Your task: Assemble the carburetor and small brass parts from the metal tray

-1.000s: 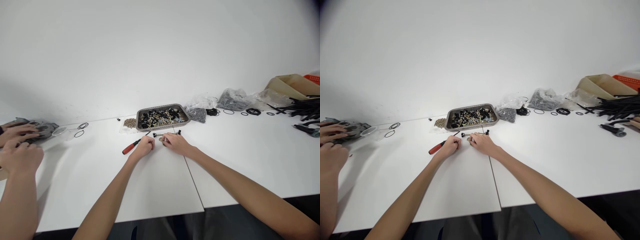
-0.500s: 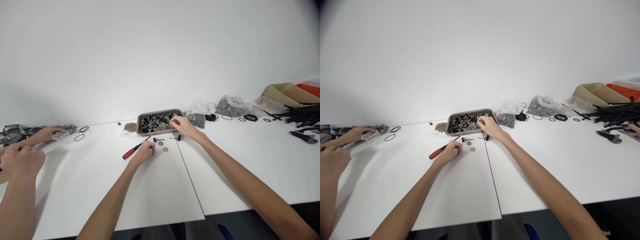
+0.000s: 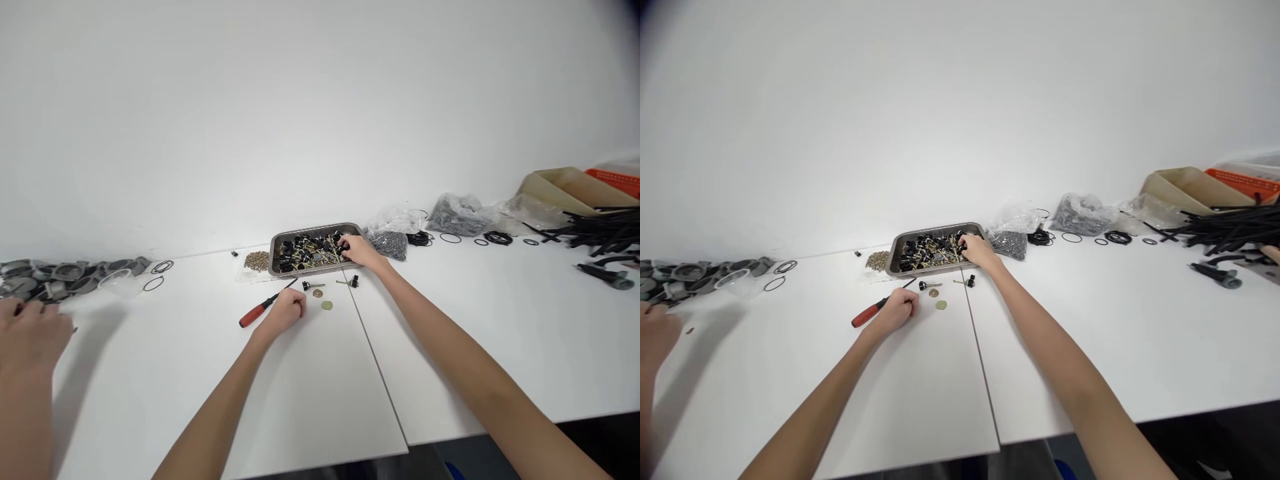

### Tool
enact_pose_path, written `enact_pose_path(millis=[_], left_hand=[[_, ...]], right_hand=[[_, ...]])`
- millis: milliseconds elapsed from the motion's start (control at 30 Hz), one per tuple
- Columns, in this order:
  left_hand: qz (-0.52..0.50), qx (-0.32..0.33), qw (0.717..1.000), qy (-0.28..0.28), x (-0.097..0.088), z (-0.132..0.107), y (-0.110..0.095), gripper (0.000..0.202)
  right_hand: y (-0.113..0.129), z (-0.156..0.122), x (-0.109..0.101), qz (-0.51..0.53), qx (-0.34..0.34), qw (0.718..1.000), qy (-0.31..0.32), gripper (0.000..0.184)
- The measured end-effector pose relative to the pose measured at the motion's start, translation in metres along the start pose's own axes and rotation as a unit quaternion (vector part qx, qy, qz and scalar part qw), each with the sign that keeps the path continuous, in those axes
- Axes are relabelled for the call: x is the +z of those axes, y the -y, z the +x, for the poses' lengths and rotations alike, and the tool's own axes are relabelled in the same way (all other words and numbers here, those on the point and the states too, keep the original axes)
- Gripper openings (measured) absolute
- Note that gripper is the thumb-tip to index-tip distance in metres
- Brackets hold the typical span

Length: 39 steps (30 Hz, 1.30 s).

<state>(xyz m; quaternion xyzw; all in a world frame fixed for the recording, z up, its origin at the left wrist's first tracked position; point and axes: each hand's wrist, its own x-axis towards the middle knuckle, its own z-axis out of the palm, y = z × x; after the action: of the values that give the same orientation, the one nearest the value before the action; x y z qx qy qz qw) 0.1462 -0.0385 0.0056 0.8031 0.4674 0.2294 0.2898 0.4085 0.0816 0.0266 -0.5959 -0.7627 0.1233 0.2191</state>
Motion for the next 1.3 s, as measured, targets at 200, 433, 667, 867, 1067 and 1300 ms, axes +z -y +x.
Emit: enact_pose_path(millis=[200,433,667,867,1067,1300], left_hand=[[0.013,-0.013,1.0,0.02,-0.001,0.001,0.001,0.029],[-0.042,-0.01,0.999,0.013,0.0,0.004,0.003,0.02],[-0.19,-0.04,0.978,-0.071,0.003,0.004,0.005,0.014],[-0.206,0.003,0.973,-0.105,0.006,0.003,0.003,0.009],[-0.245,0.01,0.951,-0.189,-0.001,0.0,-0.017,0.035],[-0.204,0.01,0.94,-0.274,-0.006,0.001,-0.019,0.038]], right_hand=[[-0.001,-0.001,0.0,0.032,-0.005,0.999,-0.035,0.037],[-0.008,0.006,0.003,0.096,-0.005,0.991,-0.089,0.028],[-0.011,0.01,0.005,0.159,0.017,0.981,-0.111,0.021],[0.003,0.005,-0.008,0.205,0.008,0.975,-0.079,0.022],[0.076,-0.018,-0.031,0.293,-0.079,0.942,0.143,0.026],[0.129,-0.043,-0.016,0.335,-0.08,0.895,0.283,0.032]])
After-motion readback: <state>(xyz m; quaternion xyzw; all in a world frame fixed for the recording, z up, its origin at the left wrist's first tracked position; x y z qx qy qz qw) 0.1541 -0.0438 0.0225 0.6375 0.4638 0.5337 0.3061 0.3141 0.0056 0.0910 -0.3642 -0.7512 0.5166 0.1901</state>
